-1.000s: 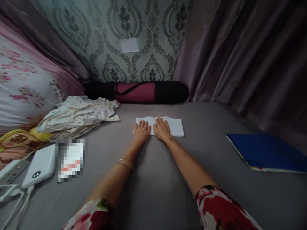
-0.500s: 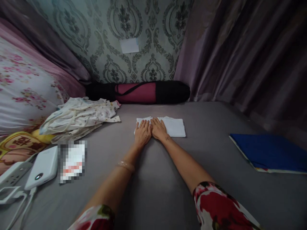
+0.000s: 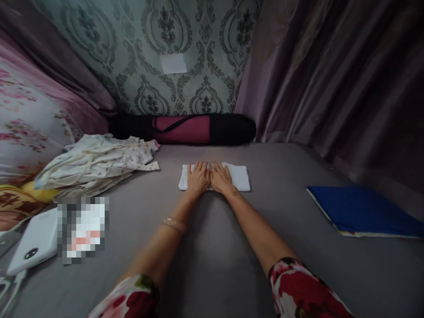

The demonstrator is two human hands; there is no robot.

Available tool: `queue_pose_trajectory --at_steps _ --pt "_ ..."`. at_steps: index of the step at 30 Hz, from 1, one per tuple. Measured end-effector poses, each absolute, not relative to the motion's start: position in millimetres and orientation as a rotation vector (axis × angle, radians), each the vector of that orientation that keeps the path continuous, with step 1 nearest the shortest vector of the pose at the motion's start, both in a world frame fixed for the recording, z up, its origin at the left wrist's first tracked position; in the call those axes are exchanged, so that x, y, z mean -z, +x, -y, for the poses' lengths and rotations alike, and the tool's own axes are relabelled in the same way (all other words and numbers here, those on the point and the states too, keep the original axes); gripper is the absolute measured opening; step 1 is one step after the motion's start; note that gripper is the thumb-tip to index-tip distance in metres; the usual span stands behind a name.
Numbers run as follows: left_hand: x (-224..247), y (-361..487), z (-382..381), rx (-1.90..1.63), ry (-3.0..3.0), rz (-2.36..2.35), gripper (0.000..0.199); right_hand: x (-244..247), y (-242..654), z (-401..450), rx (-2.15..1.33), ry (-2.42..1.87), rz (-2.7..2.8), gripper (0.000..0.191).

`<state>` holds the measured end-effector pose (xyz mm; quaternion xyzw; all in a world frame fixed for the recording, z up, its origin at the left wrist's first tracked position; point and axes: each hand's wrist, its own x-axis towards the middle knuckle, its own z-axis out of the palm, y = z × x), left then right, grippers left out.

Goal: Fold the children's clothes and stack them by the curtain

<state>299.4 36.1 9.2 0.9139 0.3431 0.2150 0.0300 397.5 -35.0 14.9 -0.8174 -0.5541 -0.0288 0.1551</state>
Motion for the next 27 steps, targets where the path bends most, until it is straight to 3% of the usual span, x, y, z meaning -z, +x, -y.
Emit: queue_pose_trajectory --at_steps 8,15,21,27 --pt "-8 305 -33 -0.398 2.717 -1.083 0.044 -1 398 34 0.043 -2.330 1.568 0.048" --pt "-6 303 -40 -0.821 2.830 -1.110 0.049 -8 402 32 0.231 -2.274 1.494 0.050" --pt "4 304 -44 -0.436 2.841 -1.094 0.049 2 399 31 0.117 -2.343 1.539 0.047" --pt "-2 302 -42 -0.493 2.850 -1.104 0.050 -3 401 32 0.126 -2.326 1.538 0.048"
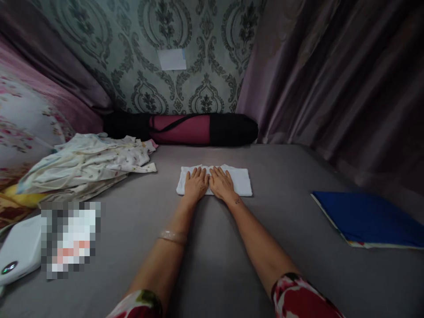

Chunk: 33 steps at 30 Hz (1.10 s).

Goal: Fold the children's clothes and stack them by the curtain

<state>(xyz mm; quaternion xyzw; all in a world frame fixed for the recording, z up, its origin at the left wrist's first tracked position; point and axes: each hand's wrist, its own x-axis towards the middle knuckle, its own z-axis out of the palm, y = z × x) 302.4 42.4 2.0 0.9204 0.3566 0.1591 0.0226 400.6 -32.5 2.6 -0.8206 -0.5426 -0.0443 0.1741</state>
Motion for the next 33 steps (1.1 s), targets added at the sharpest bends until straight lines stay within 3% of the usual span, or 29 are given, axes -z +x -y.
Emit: queue_pose_trajectory --at_steps 4,12,19,29,33 --pt "-3 300 -44 -0.735 2.818 -1.234 0.053 -6 404 37 0.241 -2.354 1.411 0.050" --pt "7 297 -48 -0.431 2.803 -1.278 0.053 3 406 41 0.102 -2.426 1.373 0.051" --pt "-2 292 -50 -0.562 2.744 -1.371 0.056 -6 418 46 0.117 -2.451 1.295 0.053" --pt "-3 287 -54 -0.324 2.688 -1.387 0.060 2 424 48 0.028 -2.510 1.307 0.056" --pt "-9 284 -54 -0.472 2.683 -1.444 0.060 -5 440 54 0.069 -2.495 1.261 0.056"
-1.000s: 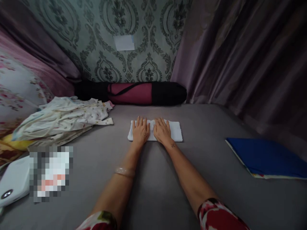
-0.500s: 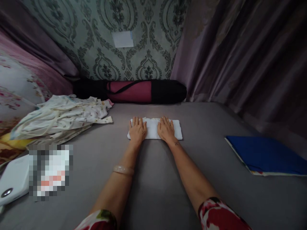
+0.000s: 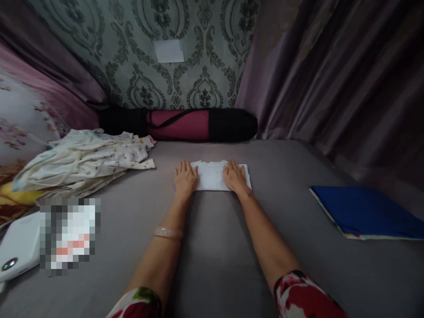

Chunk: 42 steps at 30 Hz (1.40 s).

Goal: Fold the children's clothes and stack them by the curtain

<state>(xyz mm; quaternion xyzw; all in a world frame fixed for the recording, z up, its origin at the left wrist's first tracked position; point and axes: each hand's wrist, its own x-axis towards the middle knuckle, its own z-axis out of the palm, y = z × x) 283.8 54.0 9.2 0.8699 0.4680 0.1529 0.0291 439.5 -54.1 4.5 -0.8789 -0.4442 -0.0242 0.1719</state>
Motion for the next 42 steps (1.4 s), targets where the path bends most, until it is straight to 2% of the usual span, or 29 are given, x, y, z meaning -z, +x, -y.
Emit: queue_pose_trajectory --at_steps 2,8,15,20,26,32,42 --pt "-9 281 -56 -0.507 2.679 -1.461 0.061 -4 448 59 0.149 -2.518 1.174 0.056" --pt "2 278 -65 -0.278 2.607 -1.441 0.064 9 459 69 0.146 -2.569 1.122 0.058" --pt "-3 279 -69 -0.386 2.505 -1.449 0.060 -3 454 65 0.107 -2.569 1.110 0.057" --pt "-12 277 -74 -0.577 2.490 -1.456 0.054 -8 431 54 0.110 -2.470 1.318 0.054" --pt "-10 270 -87 -0.510 2.334 -1.474 0.049 -5 423 51 -0.021 -2.502 1.350 0.053" --pt "-14 262 -105 -0.574 2.177 -1.445 0.049 -12 401 42 0.146 -2.371 1.503 0.052" --pt "-11 244 -118 -0.667 1.966 -1.465 0.048 -12 383 26 0.080 -2.417 1.608 0.051"
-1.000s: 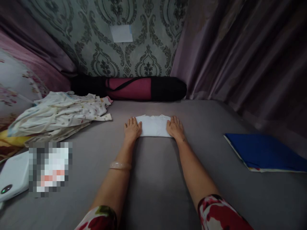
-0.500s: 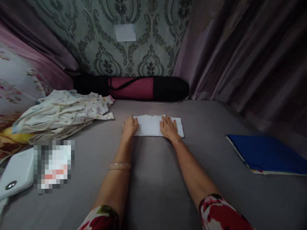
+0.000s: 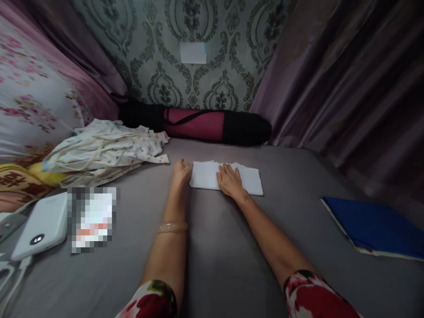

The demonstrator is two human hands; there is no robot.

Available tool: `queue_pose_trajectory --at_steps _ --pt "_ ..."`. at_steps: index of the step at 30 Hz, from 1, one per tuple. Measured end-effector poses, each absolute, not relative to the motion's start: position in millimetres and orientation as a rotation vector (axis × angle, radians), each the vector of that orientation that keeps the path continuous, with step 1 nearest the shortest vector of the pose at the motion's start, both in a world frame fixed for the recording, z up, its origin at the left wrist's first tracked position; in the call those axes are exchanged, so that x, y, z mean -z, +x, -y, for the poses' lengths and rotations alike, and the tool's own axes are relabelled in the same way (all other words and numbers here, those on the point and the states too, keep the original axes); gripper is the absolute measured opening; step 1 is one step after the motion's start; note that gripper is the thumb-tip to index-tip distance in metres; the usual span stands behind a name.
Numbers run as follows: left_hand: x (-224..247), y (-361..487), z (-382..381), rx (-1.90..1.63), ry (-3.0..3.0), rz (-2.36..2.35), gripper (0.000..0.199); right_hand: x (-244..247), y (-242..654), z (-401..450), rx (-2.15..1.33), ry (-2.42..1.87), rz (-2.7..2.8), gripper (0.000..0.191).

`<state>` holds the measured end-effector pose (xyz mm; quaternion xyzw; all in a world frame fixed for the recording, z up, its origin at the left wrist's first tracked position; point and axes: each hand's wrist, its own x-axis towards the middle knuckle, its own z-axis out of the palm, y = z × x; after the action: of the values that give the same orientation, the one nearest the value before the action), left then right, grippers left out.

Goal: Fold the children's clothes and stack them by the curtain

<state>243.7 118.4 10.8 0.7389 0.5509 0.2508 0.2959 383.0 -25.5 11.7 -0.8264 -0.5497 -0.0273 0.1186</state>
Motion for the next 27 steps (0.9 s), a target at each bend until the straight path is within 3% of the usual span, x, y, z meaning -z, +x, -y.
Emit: queue_pose_trajectory --at_steps 27 --pt "4 247 -132 -0.754 1.775 -1.396 0.044 -17 335 -32 -0.012 -2.339 1.764 0.056"
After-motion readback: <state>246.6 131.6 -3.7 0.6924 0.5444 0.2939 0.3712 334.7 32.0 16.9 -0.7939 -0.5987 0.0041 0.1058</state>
